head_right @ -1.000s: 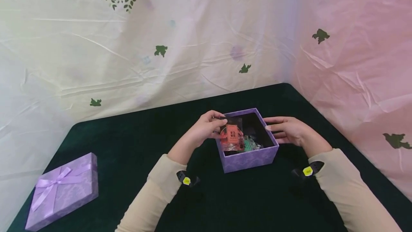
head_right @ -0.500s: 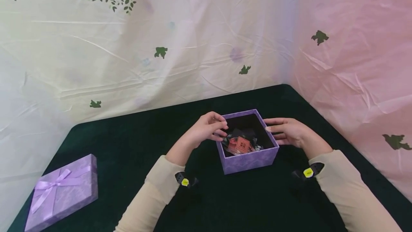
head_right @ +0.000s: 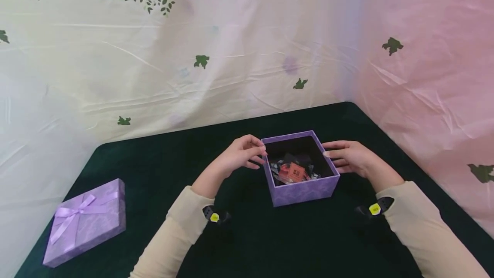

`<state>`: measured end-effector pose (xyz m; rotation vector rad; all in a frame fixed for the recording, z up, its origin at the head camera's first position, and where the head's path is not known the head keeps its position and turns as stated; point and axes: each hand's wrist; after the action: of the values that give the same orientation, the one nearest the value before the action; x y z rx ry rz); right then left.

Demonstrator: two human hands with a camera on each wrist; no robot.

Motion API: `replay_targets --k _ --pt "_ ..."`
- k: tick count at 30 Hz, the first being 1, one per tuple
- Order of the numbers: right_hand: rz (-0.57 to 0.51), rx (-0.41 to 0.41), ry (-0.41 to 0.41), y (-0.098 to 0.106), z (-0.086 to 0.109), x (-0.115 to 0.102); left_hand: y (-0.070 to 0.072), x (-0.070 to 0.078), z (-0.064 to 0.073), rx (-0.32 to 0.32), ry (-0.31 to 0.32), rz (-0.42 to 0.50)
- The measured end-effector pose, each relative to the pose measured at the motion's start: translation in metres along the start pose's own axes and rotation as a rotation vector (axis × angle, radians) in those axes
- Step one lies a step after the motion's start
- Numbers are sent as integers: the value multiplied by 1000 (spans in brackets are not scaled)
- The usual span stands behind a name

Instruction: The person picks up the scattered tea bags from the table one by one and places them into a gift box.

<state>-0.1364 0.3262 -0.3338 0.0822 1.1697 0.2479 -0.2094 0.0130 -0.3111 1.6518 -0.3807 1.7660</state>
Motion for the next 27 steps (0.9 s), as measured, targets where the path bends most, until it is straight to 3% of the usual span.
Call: replay_targets --k 10,14,22,27 --pt "168 62 92 8 4 5 22 -2 6 16 -6 -46" --pt "321 189 138 4 6 -1 34 -5 10 39 -18 -55" --pt "573 428 256 -17 4 -28 59 -9 20 152 -24 -127" --pt "686 508 392 -37 3 -44 72 -11 27 230 -45 -247"
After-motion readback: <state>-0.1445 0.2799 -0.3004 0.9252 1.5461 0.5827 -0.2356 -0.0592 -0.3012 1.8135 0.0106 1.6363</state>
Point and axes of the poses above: each hand's wrist, its own z-axis away from the middle knuckle, its own y-axis out of the back of the hand, x = y × z, and after that the axes turned 1 degree about -z, right-handed
